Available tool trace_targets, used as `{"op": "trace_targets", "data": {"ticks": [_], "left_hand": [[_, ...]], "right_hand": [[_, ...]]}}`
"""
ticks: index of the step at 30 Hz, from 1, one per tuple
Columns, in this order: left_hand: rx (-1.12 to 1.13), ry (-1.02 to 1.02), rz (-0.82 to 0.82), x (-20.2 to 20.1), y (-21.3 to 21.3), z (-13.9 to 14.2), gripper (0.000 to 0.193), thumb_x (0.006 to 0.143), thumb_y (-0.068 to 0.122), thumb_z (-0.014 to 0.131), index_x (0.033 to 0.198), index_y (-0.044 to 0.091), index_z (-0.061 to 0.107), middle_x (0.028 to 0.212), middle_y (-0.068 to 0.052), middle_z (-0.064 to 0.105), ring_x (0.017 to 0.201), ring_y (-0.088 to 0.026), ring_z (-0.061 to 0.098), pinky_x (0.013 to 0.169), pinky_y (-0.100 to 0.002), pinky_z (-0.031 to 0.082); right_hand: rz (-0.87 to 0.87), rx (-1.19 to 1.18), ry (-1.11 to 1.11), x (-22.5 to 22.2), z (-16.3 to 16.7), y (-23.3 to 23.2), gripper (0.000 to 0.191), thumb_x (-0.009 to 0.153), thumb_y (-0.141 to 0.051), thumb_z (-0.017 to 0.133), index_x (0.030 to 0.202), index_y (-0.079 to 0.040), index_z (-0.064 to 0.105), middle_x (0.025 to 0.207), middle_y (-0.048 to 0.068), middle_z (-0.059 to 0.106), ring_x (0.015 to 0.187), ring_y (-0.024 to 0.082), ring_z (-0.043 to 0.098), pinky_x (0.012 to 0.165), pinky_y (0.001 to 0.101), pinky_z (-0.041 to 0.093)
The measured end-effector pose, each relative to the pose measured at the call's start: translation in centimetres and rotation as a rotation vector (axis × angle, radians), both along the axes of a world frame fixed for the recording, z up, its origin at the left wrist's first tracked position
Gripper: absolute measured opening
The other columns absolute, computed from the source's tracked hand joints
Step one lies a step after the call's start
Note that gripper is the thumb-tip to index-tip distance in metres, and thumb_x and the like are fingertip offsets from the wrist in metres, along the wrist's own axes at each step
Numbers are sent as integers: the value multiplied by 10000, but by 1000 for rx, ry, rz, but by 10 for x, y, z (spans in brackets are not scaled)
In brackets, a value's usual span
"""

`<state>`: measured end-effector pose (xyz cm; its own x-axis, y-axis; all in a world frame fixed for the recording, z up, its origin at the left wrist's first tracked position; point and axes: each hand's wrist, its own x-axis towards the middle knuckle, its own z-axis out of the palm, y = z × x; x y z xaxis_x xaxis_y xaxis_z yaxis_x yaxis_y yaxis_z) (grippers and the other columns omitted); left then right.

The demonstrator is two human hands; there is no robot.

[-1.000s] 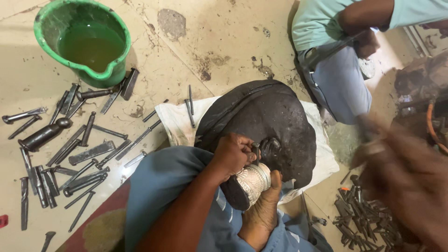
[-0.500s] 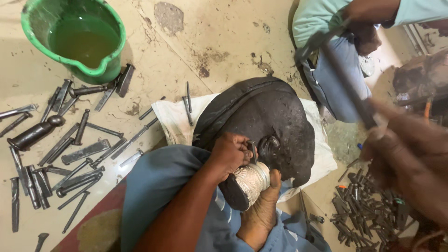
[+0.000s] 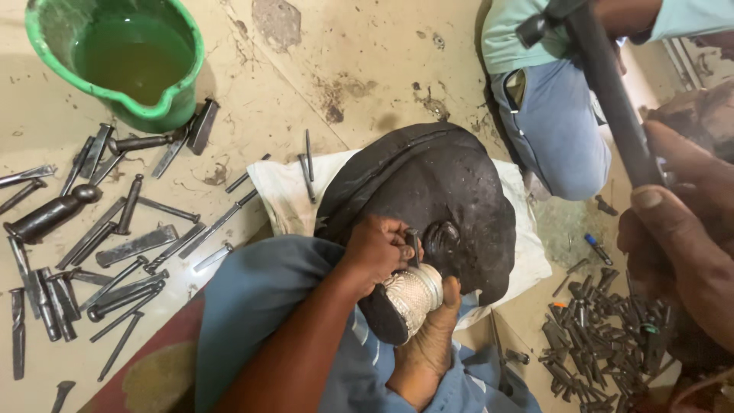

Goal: The person sits on the floor and uses a hammer and chisel to carve a pattern into a cylindrical metal object. They repeatedly strike the chisel to shape the surface, occasionally rotating the object to work on different sections.

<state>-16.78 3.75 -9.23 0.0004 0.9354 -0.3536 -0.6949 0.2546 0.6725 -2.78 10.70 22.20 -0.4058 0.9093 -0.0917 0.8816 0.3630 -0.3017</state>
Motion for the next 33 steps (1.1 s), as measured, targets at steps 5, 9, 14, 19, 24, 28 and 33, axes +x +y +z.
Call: {"op": "trace_targets", "data": {"ticks": [5,9,14,19,24,28,33], "left_hand": [[60,54,0,-2,-7,8,112,823,-137,686,913,-74,705,791,-99,748,698,-117,701,596,-247,557],[27,238,-42,-4,-10,15,90,829,-85,712,886,-21,742,764,-68,747,664,-92,674,570,-253,525],[56,191,-41,-5,-11,21,90,834,-76,703,879,-7,739,757,-59,749,658,-87,680,589,-250,540],[63,269,-65,-8,-14,26,83,825,-78,709,881,-28,744,766,-74,761,666,-90,691,596,-251,541],[42,234,-26,-8,-16,27,156,807,-73,710,945,0,718,789,-67,769,678,-87,699,587,-260,545],[99,285,-57,-7,-17,24,99,829,-58,715,922,-35,745,777,-75,771,682,-93,706,601,-253,541],[117,354,-34,-8,-19,23,136,807,-65,736,930,-19,772,780,-74,765,682,-84,667,599,-248,523]], "right_hand": [[-122,-229,-413,-30,-11,-32,458,1079,-219,511,1523,-149,601,721,86,658,528,149,584,463,303,518],[-241,-495,-1066,-49,-9,-48,427,1058,-243,550,1483,-217,535,714,46,714,561,116,593,520,238,539],[40,8,-37,-36,8,-64,457,1074,-208,517,1510,-96,594,673,59,611,461,106,568,411,273,476],[-122,-501,-898,-26,-15,-63,441,1053,-375,568,1491,-357,514,590,80,704,433,165,550,452,319,548],[-86,4,-66,-2,-9,-67,522,1079,-233,493,1586,-108,509,621,112,615,412,129,504,359,293,439],[-139,-151,-380,6,-11,-63,496,1106,-249,490,1591,-148,475,646,96,623,431,122,500,382,265,435],[-142,-152,-315,8,-11,-68,505,1111,-196,501,1612,-136,522,626,70,585,459,99,471,369,261,428]]}}
